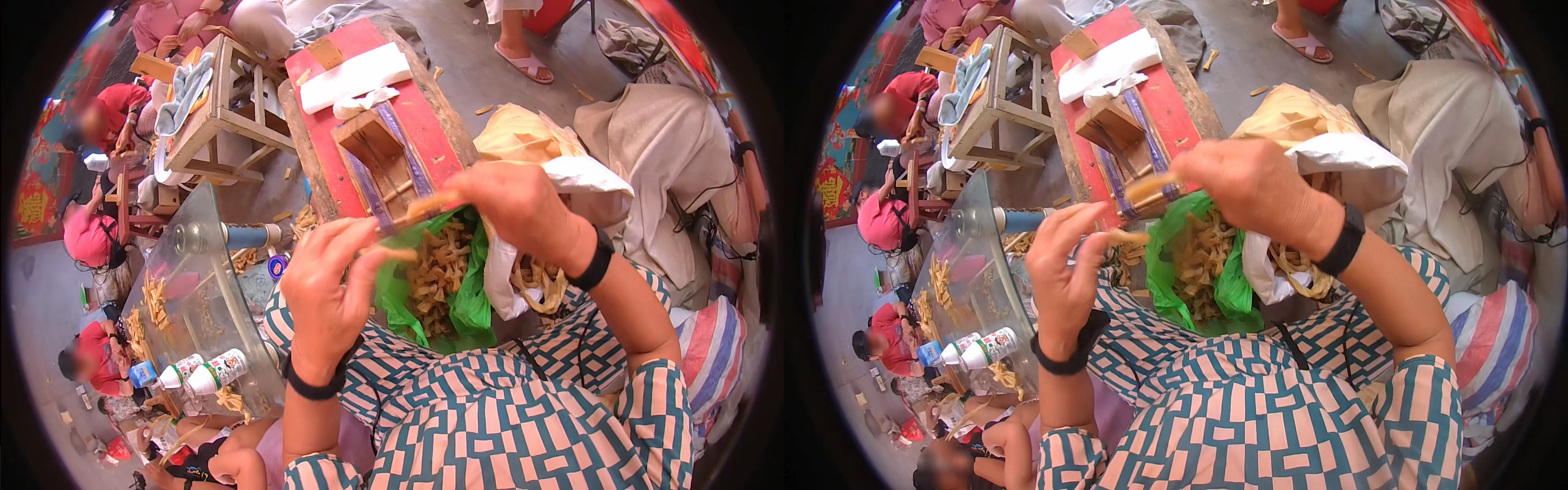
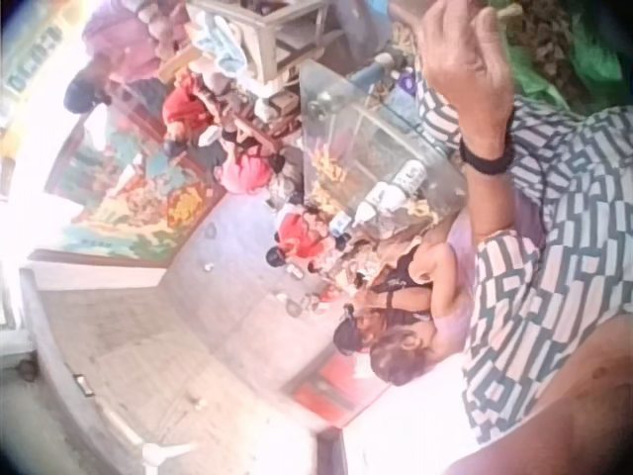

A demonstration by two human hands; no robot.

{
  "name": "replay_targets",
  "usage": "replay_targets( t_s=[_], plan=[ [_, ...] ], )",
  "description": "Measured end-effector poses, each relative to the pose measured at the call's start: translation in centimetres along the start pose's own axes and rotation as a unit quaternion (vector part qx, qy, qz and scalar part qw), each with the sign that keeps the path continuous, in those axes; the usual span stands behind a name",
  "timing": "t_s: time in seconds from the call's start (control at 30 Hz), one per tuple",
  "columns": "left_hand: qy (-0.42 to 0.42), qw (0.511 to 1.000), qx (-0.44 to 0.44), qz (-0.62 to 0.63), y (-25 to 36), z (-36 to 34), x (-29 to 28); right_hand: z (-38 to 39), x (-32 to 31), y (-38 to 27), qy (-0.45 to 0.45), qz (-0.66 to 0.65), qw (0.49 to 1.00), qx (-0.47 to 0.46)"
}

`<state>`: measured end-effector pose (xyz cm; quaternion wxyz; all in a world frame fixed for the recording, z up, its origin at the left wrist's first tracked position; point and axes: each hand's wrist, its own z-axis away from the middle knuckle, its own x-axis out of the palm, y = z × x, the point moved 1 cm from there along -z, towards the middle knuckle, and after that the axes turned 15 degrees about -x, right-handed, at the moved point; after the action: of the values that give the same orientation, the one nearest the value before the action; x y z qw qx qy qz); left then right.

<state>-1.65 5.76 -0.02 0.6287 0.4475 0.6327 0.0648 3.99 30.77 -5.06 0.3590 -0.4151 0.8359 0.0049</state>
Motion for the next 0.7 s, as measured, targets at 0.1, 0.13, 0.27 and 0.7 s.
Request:
replay_targets(
  t_s=[0.1, 0.13, 0.27, 0.7],
  plan=[
    [-0.063, 0.964, -0.153, 0.21, 1.3, 2.6, -0.1, -0.7, -1.0, -3.8, -0.066, 0.057, 0.991, -0.105],
    [-0.154, 0.924, -0.197, 0.289, 1.9, 3.0, 0.5, -0.9, -1.3, -4.7, -0.087, 0.063, 0.985, -0.135],
    [-0.377, 0.749, -0.34, 0.426, 1.5, 5.8, 1.1, 0.4, -0.2, -6.3, -0.067, 0.009, 0.982, -0.177],
    [-0.168, 0.636, 0.026, 0.753, 5.6, 10.5, -9.4, -6.3, -8.7, -12.7, 0.051, -0.23, 0.972, -0.011]
  ],
)
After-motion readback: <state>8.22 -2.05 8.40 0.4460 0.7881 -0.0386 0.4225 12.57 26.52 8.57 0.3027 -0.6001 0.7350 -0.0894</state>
